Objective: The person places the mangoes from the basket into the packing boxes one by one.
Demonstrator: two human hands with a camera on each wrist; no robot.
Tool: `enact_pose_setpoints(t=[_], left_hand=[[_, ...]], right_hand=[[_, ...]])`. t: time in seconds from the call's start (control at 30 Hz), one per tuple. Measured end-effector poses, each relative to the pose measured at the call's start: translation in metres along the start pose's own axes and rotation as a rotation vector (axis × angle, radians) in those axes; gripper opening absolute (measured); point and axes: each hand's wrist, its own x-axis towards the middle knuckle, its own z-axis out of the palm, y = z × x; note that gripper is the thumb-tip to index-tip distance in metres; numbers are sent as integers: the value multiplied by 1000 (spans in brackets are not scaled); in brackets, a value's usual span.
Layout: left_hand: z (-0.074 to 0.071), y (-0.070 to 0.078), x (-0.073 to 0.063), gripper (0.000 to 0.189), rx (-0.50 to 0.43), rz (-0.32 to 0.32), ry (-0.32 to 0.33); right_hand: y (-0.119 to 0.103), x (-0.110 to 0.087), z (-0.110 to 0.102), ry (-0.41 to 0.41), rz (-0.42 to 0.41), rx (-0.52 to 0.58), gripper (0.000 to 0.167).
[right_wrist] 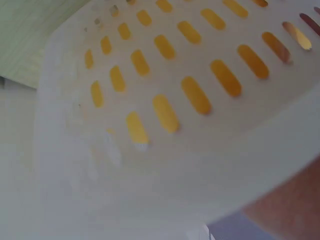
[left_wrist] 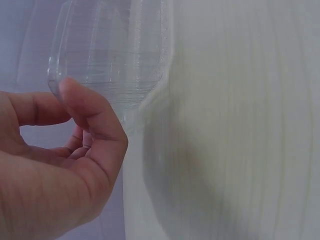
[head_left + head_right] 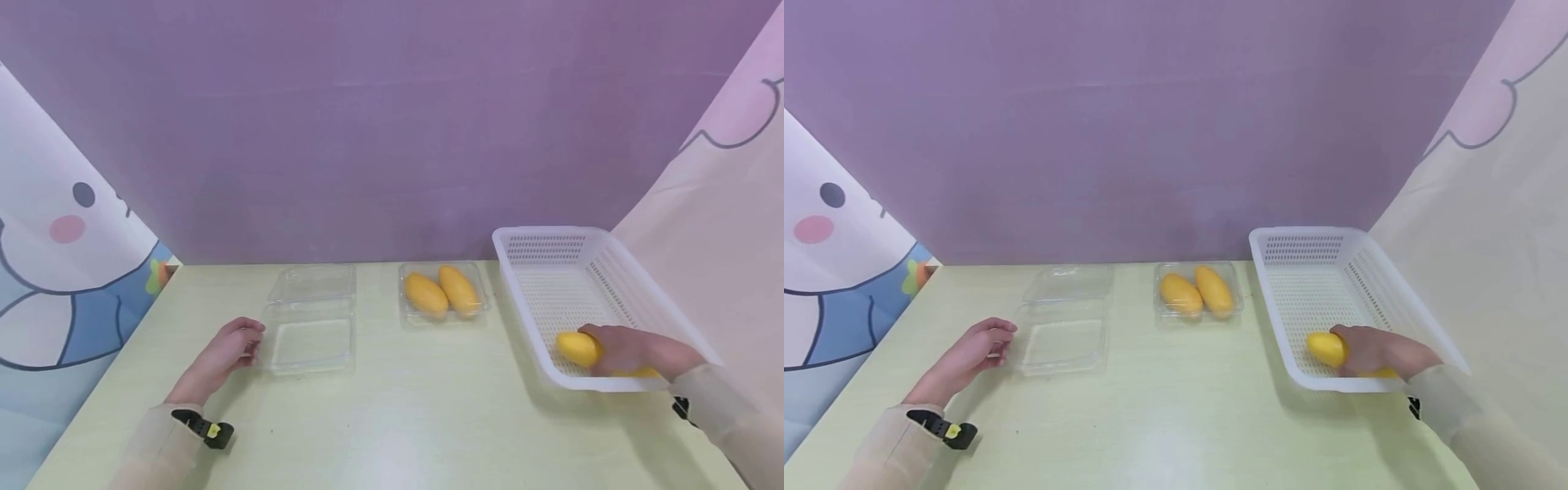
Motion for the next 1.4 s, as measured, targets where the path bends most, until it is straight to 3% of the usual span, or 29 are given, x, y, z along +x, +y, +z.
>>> enact_pose_setpoints(t=[0.43,0.97,1.23,1.4], left_hand=[[5,3,1,34,-10,-1,4],[15,3,3,32,-19,16,-19],[22,3,1,33,-23,27,-9],[29,6,-1,33,-29,29,6]], right_hand=[[-1,6,-4,49,36,-4,65],[-35,7,-19,171,-55,69,61],[-51,7,-30,263,-31,94,55],[-56,6,-40,294,-22,119,60]])
